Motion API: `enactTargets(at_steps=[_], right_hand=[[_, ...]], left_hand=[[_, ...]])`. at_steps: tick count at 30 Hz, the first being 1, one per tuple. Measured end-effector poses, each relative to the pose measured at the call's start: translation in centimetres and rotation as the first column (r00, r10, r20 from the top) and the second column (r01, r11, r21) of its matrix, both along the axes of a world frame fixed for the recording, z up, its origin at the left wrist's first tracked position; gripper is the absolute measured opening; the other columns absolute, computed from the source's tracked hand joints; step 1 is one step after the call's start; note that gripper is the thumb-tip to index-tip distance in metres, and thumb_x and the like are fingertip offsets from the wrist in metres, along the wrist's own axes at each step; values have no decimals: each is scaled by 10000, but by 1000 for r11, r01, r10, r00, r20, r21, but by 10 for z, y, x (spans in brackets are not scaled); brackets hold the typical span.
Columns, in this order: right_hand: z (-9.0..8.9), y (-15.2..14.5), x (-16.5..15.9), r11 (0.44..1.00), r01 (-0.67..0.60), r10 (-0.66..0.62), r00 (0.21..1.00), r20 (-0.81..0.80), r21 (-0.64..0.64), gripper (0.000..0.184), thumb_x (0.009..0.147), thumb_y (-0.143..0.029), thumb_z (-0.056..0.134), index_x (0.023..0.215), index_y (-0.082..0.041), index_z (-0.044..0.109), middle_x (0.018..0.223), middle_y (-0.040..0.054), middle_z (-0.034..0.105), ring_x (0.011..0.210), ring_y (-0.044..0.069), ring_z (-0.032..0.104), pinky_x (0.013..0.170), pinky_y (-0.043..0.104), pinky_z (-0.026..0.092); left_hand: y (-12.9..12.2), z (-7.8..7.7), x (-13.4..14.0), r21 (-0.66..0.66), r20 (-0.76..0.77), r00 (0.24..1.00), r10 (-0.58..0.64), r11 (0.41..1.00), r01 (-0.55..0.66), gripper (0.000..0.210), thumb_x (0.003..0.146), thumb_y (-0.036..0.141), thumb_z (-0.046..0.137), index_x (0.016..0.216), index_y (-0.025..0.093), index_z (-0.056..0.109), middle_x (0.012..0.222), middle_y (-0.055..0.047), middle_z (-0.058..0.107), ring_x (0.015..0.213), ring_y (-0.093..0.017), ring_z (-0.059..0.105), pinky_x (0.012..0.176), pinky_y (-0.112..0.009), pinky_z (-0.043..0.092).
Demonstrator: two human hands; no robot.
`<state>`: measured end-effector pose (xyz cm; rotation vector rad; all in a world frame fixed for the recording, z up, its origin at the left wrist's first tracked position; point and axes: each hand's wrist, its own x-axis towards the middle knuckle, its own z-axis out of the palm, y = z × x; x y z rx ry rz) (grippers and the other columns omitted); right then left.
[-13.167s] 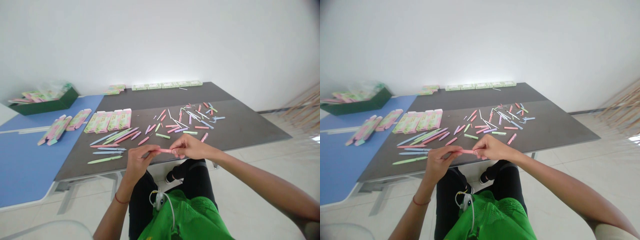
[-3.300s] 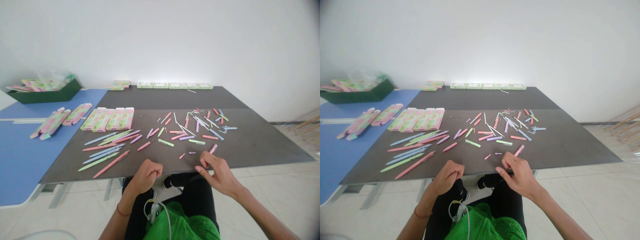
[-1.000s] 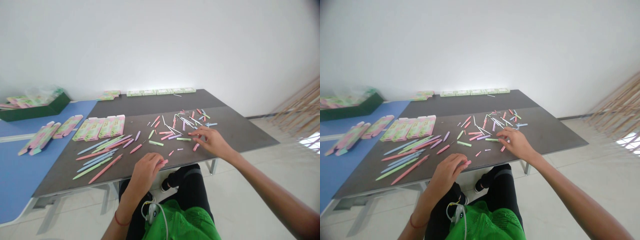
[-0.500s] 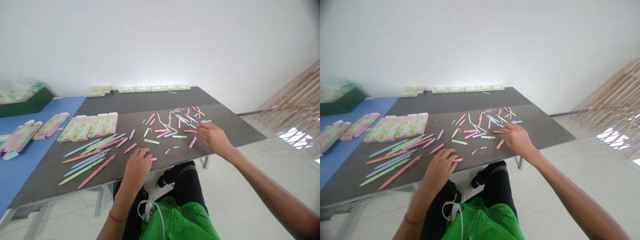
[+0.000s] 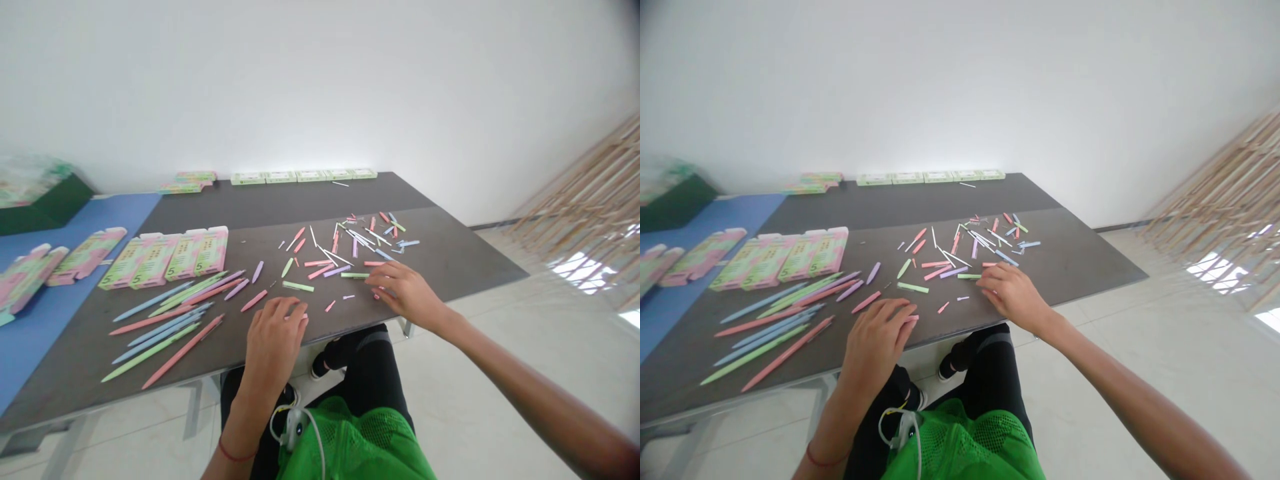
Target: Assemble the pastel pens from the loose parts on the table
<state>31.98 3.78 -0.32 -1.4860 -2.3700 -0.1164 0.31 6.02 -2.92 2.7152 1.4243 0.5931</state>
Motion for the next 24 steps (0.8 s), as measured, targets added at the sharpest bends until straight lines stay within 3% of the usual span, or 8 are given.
enactTargets(at_steps=[4, 7, 12, 18, 21, 24], right_hand=[[-5, -1, -13, 999, -38, 38, 999, 2, 26, 244, 1035, -175, 552, 1121, -186, 780, 1142, 128, 762, 1160, 326, 676, 1055, 534, 531], [-7, -1, -22, 998, -58, 58, 998, -28, 0, 250, 1047, -188, 539, 1121, -179, 778, 1133, 134, 755, 1084, 299, 678, 1001, 493, 544], [-12, -4, -44, 994, -91, 92, 996, 5, -62, 264, 1062, -199, 520, 1142, -161, 769, 1149, 145, 740, 1049, 284, 650, 904, 420, 536], [-18, -4, -49, 979, 113, -92, 988, 127, -169, 239, 1035, -177, 557, 1090, -187, 789, 1130, 120, 747, 1036, 268, 680, 834, 348, 519], [-13, 6, -38, 955, 252, -235, 965, 120, -158, 248, 1034, -188, 563, 1124, -213, 793, 1181, 107, 754, 1062, 257, 703, 832, 321, 521], [-3, 25, -22, 926, 352, -340, 935, 101, -140, 259, 1031, -215, 568, 1154, -231, 796, 1201, 91, 764, 1051, 254, 722, 807, 307, 524]], left_hand=[[-2, 4, -10, -17, -64, 993, 104, 994, -105, 262, 1011, 252, 655, 1255, 230, 748, 1312, -93, 738, 1242, -336, 639, 971, -470, 543], [0, 6, -19, -22, -122, 974, 189, 981, -193, 310, 1013, 243, 638, 1305, 199, 734, 1324, -111, 730, 1229, -353, 644, 962, -491, 563], [-2, 7, -25, -51, -105, 983, 150, 986, -156, 294, 1017, 242, 621, 1279, 218, 753, 1307, -104, 735, 1223, -338, 653, 977, -475, 566], [-9, -1, -30, -60, -41, 989, 139, 988, -141, 292, 996, 198, 633, 1261, 240, 749, 1257, -87, 746, 1140, -323, 682, 926, -470, 572], [-6, -4, -30, -53, 42, 997, 62, 997, -60, 276, 988, 178, 631, 1226, 244, 756, 1233, -83, 751, 1154, -321, 675, 958, -472, 559], [-7, -4, -23, -70, 188, 970, -153, 983, 168, 278, 1032, 215, 581, 1257, 267, 737, 1264, -70, 741, 1178, -275, 676, 1013, -420, 535]])
